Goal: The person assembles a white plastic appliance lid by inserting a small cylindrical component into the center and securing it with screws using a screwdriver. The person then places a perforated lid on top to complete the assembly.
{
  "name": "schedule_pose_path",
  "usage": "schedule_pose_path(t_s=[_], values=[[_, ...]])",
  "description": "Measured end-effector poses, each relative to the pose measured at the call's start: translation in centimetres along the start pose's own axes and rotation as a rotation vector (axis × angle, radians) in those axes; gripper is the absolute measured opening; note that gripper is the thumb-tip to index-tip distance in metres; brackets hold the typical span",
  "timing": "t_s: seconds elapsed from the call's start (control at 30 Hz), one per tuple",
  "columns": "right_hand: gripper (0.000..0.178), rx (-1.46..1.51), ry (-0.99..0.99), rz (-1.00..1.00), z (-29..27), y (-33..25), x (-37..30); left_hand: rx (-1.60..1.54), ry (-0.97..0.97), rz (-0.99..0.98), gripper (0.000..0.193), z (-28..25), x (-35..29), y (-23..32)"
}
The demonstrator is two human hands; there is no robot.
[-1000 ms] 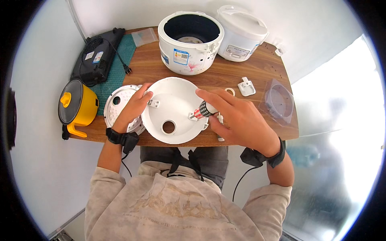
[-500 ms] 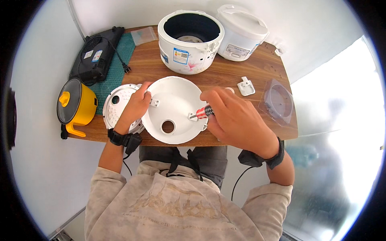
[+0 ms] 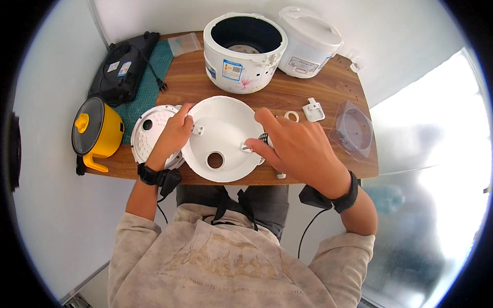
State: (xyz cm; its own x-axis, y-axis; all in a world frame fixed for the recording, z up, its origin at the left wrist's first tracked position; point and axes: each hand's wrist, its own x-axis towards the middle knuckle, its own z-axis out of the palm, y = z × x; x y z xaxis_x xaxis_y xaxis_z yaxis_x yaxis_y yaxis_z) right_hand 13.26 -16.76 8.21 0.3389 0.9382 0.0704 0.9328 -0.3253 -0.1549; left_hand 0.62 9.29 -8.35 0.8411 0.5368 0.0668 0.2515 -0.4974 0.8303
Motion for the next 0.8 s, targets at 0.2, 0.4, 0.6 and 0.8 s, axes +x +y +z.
schedule_pose_path(t_s=[0.2,0.4,0.6,0.8], values=[[0.031,0.08,0.123,-0.126,-0.4,0.0,0.4,0.0,0.008,0.004,0.035,0.1,0.1,-0.1],[0.026,0.095,0.09,-0.023,0.3,0.2,1.0,0.006,-0.005,-0.004,0.034,-0.1,0.0,0.1],[0.025,0.141,0.118,-0.174,-0.1,-0.1,0.7,0.049,0.022,0.027,0.035,0.3,0.2,-0.6],[0.028,-0.042,-0.017,0.039,-0.3,-0.1,1.2,0.043,-0.004,0.0,0.035,0.1,0.0,-0.6]])
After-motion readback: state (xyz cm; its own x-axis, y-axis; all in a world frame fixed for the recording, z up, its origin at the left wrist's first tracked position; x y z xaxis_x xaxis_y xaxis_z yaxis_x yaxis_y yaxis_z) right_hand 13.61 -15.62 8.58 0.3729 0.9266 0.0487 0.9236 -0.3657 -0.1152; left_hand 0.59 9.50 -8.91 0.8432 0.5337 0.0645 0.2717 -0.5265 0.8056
